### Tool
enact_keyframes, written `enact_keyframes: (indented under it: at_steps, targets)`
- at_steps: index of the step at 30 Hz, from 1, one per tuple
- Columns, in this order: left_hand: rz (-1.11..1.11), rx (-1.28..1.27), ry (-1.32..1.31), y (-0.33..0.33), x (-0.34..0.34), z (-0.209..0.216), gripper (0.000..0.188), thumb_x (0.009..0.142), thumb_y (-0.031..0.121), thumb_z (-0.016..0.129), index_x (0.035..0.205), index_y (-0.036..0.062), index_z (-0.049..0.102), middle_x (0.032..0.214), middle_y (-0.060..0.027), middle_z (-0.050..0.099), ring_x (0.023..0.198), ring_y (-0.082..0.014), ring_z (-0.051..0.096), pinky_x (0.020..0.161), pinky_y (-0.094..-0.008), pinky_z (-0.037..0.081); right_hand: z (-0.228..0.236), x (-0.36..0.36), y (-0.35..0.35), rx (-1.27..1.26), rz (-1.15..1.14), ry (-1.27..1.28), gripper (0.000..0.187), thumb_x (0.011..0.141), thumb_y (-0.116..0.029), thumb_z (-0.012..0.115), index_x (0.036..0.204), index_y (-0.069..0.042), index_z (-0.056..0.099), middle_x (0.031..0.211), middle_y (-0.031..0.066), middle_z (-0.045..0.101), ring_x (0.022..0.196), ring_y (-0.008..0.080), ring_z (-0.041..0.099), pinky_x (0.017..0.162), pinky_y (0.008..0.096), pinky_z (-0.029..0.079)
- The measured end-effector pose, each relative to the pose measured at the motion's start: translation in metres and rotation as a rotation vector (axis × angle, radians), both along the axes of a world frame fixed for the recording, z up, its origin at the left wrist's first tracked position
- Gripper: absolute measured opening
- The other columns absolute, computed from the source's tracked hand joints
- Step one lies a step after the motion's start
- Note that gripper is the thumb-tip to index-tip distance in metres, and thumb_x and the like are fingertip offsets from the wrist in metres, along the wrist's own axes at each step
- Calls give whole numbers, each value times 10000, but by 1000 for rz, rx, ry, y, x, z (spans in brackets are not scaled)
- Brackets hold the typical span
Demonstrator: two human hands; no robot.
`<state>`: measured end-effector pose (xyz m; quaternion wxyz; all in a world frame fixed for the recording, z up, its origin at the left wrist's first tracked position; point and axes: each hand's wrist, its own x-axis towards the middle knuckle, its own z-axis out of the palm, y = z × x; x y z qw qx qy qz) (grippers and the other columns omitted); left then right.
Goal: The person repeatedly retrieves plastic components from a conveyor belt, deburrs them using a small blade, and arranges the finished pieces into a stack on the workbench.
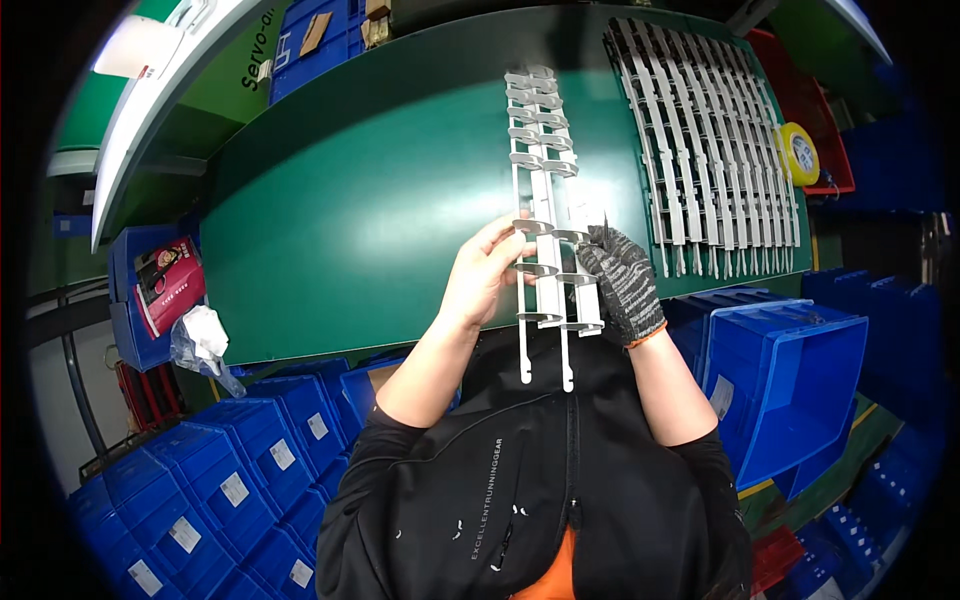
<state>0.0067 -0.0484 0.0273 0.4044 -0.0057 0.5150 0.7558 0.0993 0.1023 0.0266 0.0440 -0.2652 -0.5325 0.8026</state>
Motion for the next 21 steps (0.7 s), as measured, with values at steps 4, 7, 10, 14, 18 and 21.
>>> enact_keyframes:
  at_steps: [4,7,10,14,18,21]
  targets:
    - [-14,0,23,-1,4,0,405,872,198,513,1213,-8,435,1108,-91,531,959,-180,566,610,-253,500,-7,4,-1,-65,-35,36,185,826,-61,544,991,19,567,834,45,603,713,89,538,650,227,456]
    - [-11,37,0,-2,5,2,401,871,197,514,1208,-9,440,1104,-86,534,937,-172,571,608,-256,501,-1,5,-1,-69,-16,18,183,828,-70,550,990,13,572,833,37,600,720,82,529,653,223,453]
    - [6,42,-20,-3,5,3,398,869,193,516,1204,-8,443,1100,-84,536,916,-160,574,606,-261,508,1,5,-1,-25,1,34,172,832,-79,554,979,6,578,833,30,598,724,78,526,647,220,452]
    - [18,64,-45,-2,6,5,401,853,155,529,1212,5,433,1082,-81,518,911,-138,543,603,-258,503,5,4,-2,-12,-6,0,162,832,-78,553,971,2,578,828,34,598,719,80,529,642,221,455]
    - [25,64,-52,-2,6,8,402,851,147,529,1210,-4,430,1071,-81,519,911,-138,544,601,-256,503,10,3,1,15,22,8,169,830,-79,555,975,4,575,834,40,601,721,86,539,645,226,459]
    - [30,72,-59,-2,6,6,402,849,145,532,1206,-10,430,1062,-81,520,910,-138,544,600,-258,502,11,3,3,154,88,-6,174,827,-81,558,977,7,572,832,46,605,722,95,551,646,231,464]
